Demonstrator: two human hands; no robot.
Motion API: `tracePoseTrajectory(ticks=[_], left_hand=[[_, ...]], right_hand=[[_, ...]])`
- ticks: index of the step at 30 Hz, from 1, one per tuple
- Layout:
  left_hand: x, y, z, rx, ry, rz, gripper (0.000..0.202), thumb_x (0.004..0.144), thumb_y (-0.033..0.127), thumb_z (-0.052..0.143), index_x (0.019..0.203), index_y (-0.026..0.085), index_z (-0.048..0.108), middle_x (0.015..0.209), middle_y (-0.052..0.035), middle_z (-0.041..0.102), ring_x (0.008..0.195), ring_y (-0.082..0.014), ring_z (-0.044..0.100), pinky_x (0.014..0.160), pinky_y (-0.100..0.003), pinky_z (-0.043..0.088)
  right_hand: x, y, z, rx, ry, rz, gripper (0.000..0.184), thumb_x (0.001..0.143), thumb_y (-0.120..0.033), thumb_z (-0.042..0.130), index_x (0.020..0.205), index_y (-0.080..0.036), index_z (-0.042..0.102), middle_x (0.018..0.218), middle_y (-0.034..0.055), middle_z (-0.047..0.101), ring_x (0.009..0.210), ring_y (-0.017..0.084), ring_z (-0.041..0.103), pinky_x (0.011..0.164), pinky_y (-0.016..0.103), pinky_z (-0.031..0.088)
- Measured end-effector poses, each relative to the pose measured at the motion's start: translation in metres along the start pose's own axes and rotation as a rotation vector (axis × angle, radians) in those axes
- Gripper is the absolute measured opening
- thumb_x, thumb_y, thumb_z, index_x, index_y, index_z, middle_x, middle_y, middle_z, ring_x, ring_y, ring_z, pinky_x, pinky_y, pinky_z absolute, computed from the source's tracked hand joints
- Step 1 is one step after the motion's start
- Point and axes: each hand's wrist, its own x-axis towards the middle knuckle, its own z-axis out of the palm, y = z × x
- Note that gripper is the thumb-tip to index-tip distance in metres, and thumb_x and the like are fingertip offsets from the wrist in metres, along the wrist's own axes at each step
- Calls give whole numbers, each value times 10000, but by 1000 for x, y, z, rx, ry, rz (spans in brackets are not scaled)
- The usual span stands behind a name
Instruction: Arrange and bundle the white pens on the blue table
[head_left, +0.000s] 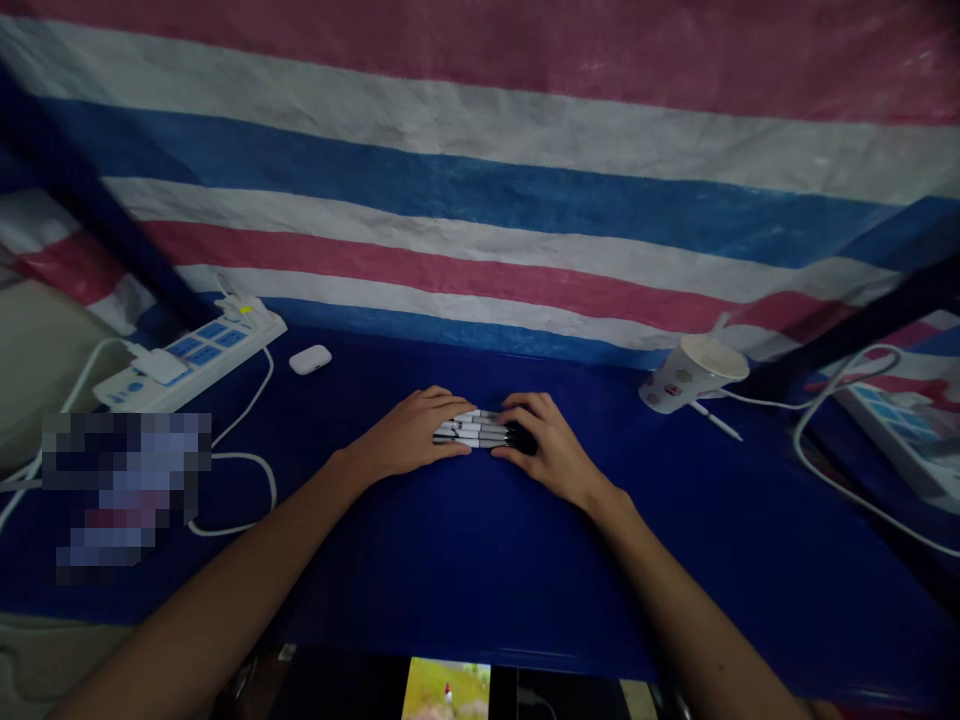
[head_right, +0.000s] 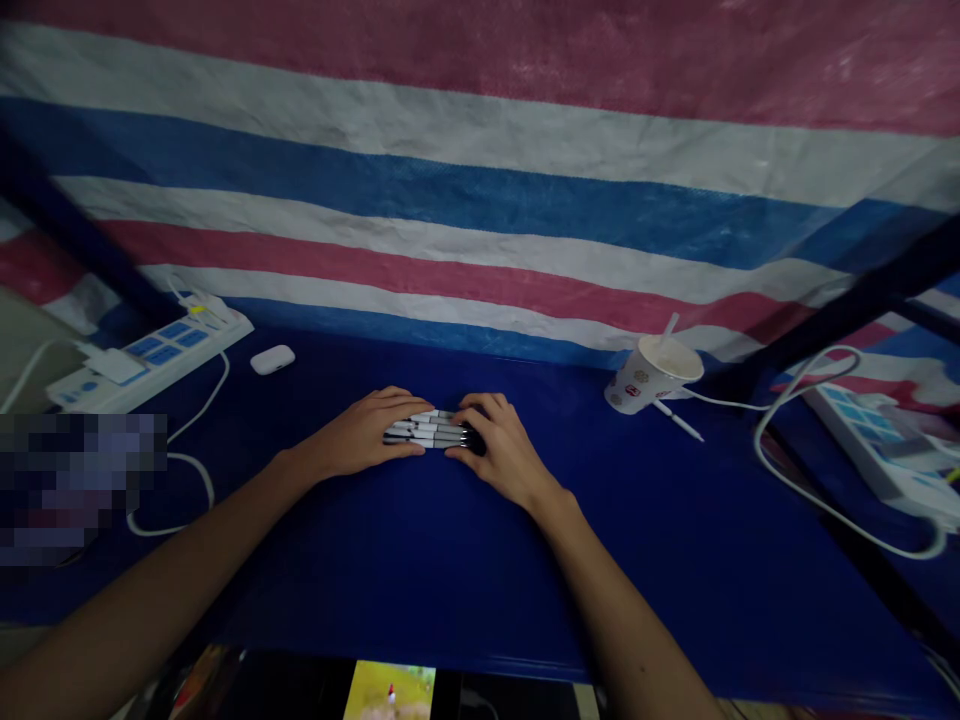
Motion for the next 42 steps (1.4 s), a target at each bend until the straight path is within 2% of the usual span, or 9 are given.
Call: tracePoseTrajectory(ticks=[3,14,16,20,25,28,30,34,42], left_hand=[[0,1,-1,7,-7,-8,514,938,499,614,1399,293,519,1380,-28,588,1305,-251,461,1079,-401,383],[0,6,-3,49,75,78,577,875,465,704,1400,310,521,1398,-32,572,1316,-264,471,1106,-448,358],[1,10,-6,50,113,110,480,900,437,688,1347,306,573,1337,-31,610,1275,-251,499,1087,-438,371],[1,16,-12,80,215,120,220,1003,372,556,1113,251,703,1051,-27,704,1009,-198,597,928,-376,430],[1,15,-10,113,327,123,257,1016,388,533,1162,245,688,991,-25,718,929,-185,610,875,-354,417],[2,15,-8,98,379,109,242,999,413,560,1051,228,707,947,-18,727,893,-179,627,897,-355,408],[2,16,-8,85,366,103,251,1007,408,548,956,218,704,902,-5,731,839,-167,635,901,-357,400],[3,21,-8,35,295,95,229,1031,336,504,962,218,688,904,7,736,829,-158,656,876,-354,389],[2,24,-11,-138,139,-32,385,1054,364,411,805,207,658,701,33,664,673,-134,617,703,-298,404]], right_hand=[[0,-5,-1,4,-4,-33,165,864,-350,726,988,-250,681,1274,72,564,1174,271,498,1011,476,452],[3,-12,3,35,17,-23,73,917,-301,656,950,-255,702,1261,74,590,1184,285,472,1032,513,430],[3,-12,-1,44,85,5,85,927,-304,637,960,-258,701,1257,76,598,1179,291,480,1023,516,433],[2,-15,-7,63,193,59,123,955,-342,600,976,-249,678,1160,73,655,1088,270,557,983,474,432],[2,-19,-7,103,23,117,271,1038,-372,431,1070,-234,661,931,35,719,786,193,623,808,359,442],[1,-19,-4,137,7,138,314,1045,-368,403,1024,-216,677,841,27,703,719,180,624,705,313,437],[1,-18,-1,129,70,122,299,1037,-357,424,1006,-206,680,848,36,702,723,181,630,687,307,440],[-2,-16,1,30,172,7,261,1027,-322,452,1033,-185,675,830,60,679,745,195,613,704,325,455],[-6,-15,2,-92,220,-105,298,1024,-267,417,1139,-198,683,832,88,662,737,211,557,711,374,473]])
